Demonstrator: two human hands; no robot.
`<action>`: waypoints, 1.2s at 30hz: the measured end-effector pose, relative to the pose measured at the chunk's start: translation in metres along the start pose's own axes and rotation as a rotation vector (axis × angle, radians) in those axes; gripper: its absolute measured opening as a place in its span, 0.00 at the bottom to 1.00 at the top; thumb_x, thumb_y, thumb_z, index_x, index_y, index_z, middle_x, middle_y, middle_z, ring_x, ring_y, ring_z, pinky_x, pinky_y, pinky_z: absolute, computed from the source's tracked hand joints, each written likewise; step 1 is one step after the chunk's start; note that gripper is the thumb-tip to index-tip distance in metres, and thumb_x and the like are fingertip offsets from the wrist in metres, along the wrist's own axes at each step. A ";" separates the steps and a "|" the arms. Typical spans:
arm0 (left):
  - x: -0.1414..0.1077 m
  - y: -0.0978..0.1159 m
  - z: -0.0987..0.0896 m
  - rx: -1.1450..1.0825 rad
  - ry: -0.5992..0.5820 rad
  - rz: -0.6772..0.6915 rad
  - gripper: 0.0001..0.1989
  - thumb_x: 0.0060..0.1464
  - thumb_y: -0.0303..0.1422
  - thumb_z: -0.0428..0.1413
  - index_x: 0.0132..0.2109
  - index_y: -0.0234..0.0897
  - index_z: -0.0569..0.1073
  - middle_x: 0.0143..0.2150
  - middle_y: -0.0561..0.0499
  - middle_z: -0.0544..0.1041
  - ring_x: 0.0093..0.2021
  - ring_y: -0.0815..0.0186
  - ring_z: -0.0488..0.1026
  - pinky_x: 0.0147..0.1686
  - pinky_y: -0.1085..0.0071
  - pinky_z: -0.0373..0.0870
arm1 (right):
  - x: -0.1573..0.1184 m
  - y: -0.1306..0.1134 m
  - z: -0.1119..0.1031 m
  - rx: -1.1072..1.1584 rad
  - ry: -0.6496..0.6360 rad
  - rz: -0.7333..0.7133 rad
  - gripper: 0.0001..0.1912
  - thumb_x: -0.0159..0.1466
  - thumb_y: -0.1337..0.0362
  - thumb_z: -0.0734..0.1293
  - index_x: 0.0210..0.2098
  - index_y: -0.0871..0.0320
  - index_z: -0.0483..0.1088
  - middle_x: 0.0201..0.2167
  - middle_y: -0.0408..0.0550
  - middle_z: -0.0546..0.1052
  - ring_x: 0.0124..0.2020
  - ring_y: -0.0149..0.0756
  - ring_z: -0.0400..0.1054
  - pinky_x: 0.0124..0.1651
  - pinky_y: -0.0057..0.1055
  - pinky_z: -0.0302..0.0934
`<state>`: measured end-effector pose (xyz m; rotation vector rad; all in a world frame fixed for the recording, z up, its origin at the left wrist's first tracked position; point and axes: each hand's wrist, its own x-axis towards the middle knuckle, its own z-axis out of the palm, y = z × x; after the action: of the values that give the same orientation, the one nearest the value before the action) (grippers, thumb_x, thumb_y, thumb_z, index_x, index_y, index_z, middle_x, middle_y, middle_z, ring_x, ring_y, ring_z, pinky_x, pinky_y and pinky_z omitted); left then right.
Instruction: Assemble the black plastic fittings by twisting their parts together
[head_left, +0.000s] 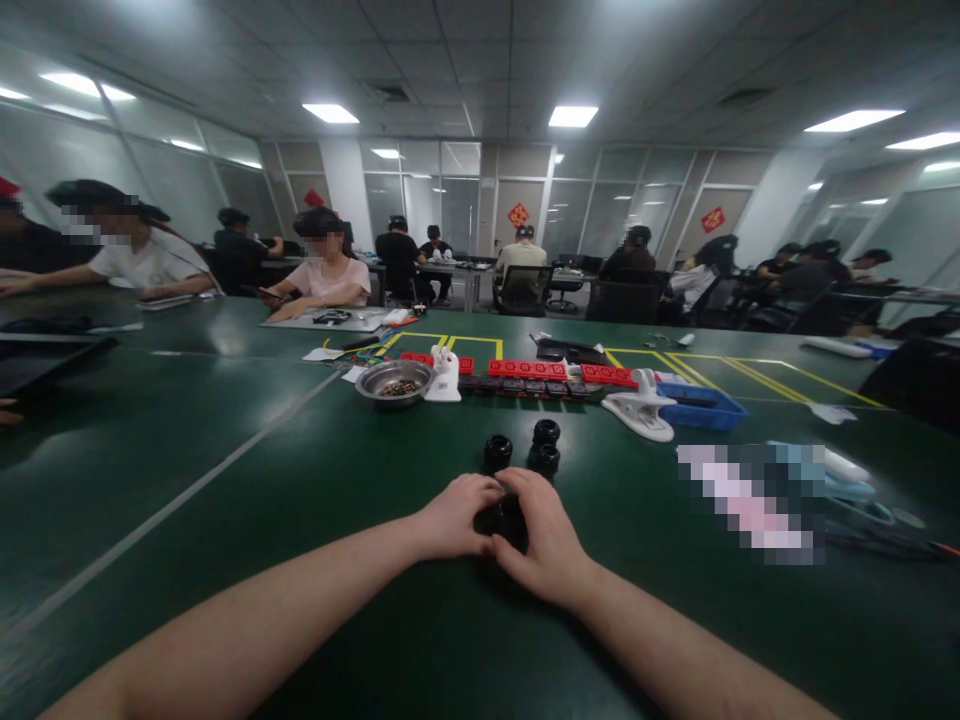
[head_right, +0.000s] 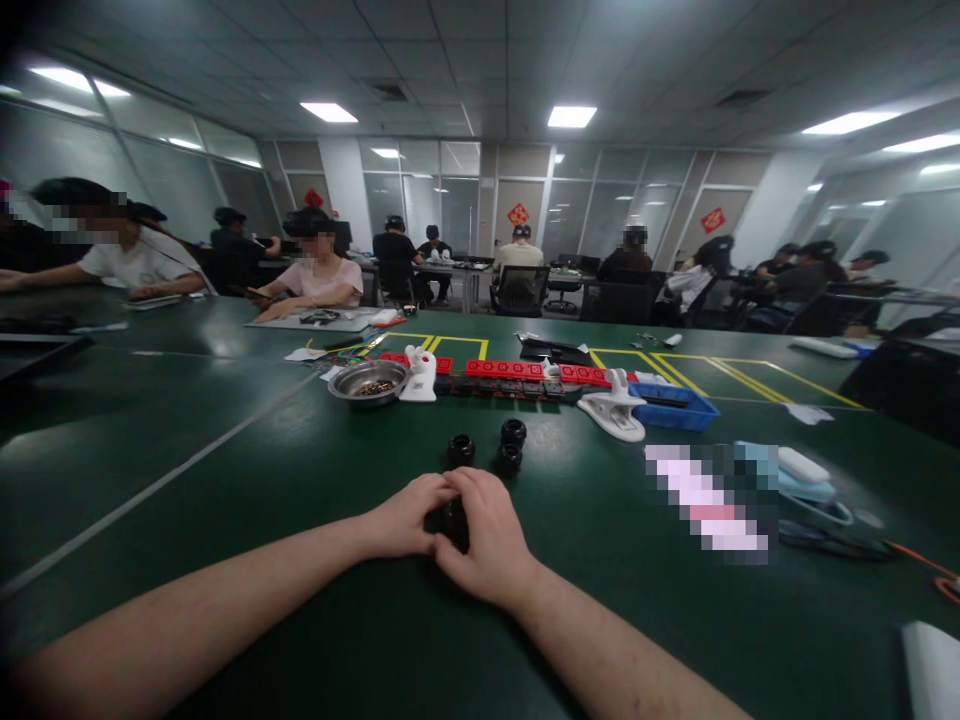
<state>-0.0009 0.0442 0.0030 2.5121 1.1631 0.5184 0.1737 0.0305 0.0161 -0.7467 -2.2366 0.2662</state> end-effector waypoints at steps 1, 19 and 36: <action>0.000 -0.001 0.001 0.000 -0.003 0.001 0.25 0.40 0.38 0.59 0.48 0.36 0.67 0.50 0.45 0.66 0.51 0.56 0.60 0.52 0.61 0.55 | 0.000 0.001 0.001 -0.029 0.008 0.039 0.29 0.49 0.65 0.64 0.50 0.60 0.55 0.47 0.55 0.64 0.49 0.46 0.57 0.51 0.45 0.53; 0.000 0.001 0.000 -0.018 0.000 -0.014 0.27 0.40 0.35 0.59 0.50 0.36 0.66 0.51 0.45 0.66 0.51 0.55 0.60 0.52 0.61 0.55 | 0.001 0.005 0.004 0.029 -0.042 0.090 0.24 0.51 0.69 0.62 0.48 0.59 0.56 0.43 0.53 0.66 0.44 0.42 0.61 0.48 0.43 0.57; 0.001 0.004 -0.001 -0.002 0.005 0.008 0.27 0.39 0.32 0.58 0.50 0.38 0.65 0.50 0.48 0.67 0.50 0.56 0.61 0.51 0.61 0.56 | 0.000 -0.003 0.000 -0.056 0.010 -0.106 0.26 0.50 0.69 0.60 0.49 0.62 0.55 0.46 0.55 0.65 0.48 0.45 0.58 0.50 0.46 0.53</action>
<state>0.0017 0.0427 0.0062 2.5159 1.1535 0.5280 0.1725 0.0286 0.0177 -0.6554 -2.2738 0.1485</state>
